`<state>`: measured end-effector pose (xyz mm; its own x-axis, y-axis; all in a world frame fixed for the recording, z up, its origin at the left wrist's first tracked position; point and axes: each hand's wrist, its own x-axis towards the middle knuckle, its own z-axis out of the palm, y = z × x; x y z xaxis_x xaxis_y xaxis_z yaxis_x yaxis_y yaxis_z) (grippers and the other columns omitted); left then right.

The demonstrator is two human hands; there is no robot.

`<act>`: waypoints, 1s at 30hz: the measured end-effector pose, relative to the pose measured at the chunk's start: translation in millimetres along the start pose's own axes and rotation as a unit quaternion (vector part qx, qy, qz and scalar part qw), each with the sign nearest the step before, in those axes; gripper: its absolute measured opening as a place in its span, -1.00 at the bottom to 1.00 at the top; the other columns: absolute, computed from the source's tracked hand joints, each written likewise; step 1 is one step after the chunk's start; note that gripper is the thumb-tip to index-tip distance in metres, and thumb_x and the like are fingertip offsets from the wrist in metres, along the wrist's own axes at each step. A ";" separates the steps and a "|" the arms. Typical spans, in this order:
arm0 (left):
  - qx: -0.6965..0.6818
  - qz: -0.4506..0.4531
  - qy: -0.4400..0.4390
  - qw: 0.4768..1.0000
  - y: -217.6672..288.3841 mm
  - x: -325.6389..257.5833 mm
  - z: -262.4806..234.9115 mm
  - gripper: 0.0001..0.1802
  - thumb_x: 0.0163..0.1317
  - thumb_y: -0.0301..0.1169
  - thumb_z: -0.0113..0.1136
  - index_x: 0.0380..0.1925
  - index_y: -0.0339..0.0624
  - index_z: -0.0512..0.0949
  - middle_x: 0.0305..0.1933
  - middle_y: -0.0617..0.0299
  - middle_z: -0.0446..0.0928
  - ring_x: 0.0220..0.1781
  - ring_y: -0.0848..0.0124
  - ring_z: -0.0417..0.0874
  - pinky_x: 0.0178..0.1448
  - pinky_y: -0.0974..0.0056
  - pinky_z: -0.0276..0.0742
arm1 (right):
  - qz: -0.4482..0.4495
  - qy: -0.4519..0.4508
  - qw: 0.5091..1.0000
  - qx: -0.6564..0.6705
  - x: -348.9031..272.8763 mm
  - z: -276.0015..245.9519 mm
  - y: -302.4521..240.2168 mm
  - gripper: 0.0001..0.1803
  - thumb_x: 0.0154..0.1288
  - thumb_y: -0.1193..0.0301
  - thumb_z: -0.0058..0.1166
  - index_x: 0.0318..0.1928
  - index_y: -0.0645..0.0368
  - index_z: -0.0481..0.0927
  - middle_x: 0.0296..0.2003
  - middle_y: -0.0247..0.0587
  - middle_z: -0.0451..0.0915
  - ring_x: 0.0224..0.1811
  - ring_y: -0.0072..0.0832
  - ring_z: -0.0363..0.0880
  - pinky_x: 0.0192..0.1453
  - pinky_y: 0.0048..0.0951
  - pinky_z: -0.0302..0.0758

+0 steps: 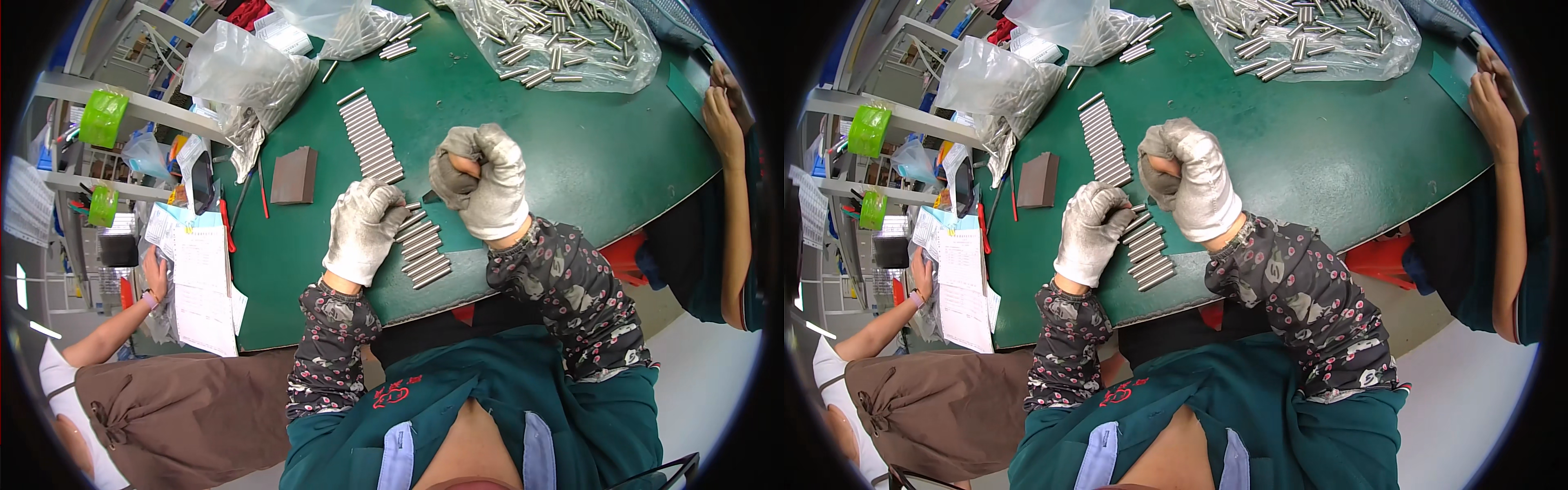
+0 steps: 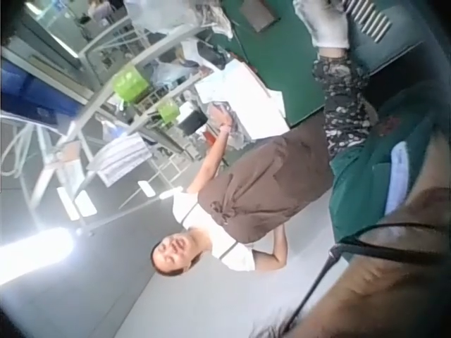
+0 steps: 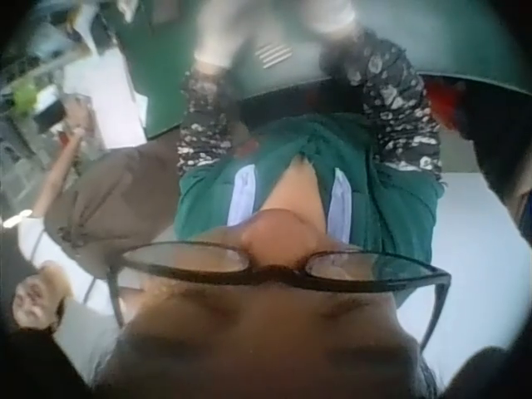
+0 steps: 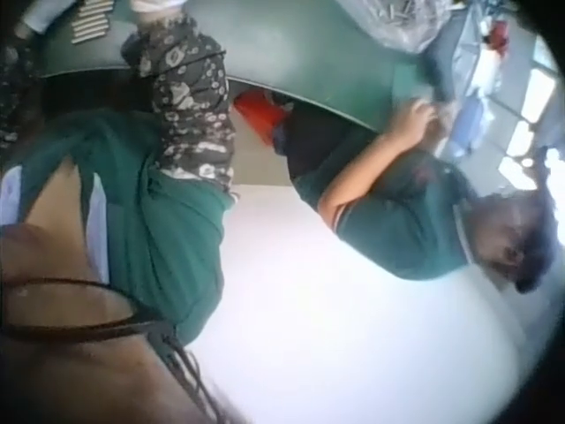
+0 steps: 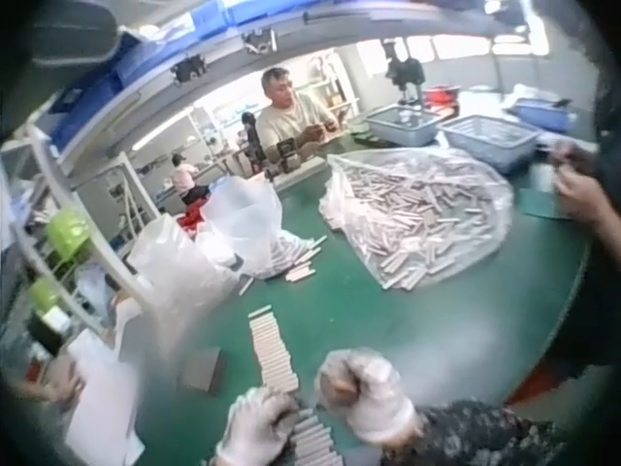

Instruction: Inspecting and aligning small metal rods on a strip using a small tool at a manufacturing workbench.

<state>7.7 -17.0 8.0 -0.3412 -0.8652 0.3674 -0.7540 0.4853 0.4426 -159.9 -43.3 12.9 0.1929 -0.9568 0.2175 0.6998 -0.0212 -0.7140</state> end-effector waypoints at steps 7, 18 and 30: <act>0.004 -0.004 -0.003 1.000 -1.5 0.4 2.0 -0.88 -0.15 -0.51 0.20 -0.52 -0.12 0.50 -0.47 0.23 0.47 -0.35 0.22 0.49 -0.26 0.19 0.40 | -0.008 -0.041 0.998 0.051 -1.3 -5.5 6.5 -0.54 0.26 0.05 -0.29 -0.67 0.06 0.17 -0.76 -0.47 0.07 -0.76 -0.68 -0.02 -0.70 -0.59 -0.09; -0.002 -0.002 -0.001 1.000 -3.2 -0.2 2.1 -0.88 -0.15 -0.51 0.19 -0.53 -0.12 0.50 -0.46 0.24 0.47 -0.35 0.22 0.48 -0.26 0.19 0.39 | 0.006 -0.036 0.998 0.047 -1.3 -3.9 5.5 -0.52 0.25 0.02 -0.28 -0.68 0.05 0.17 -0.76 -0.48 0.07 -0.76 -0.68 -0.01 -0.70 -0.59 -0.08; 0.000 -0.013 -0.009 1.000 -1.9 0.8 3.4 -0.88 -0.15 -0.49 0.20 -0.53 -0.11 0.50 -0.47 0.25 0.46 -0.34 0.23 0.47 -0.25 0.19 0.38 | 0.025 -0.085 0.996 -0.007 -2.1 1.9 4.6 -0.59 0.23 0.07 -0.16 -0.60 0.10 0.27 -0.67 -0.51 0.14 -0.68 -0.74 0.03 -0.66 -0.64 -0.03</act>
<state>6.9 -19.0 4.7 -0.3320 -0.8793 0.3416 -0.7628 0.4633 0.4512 -155.8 -40.9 10.4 0.3416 -0.8938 0.2907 0.6771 0.0196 -0.7356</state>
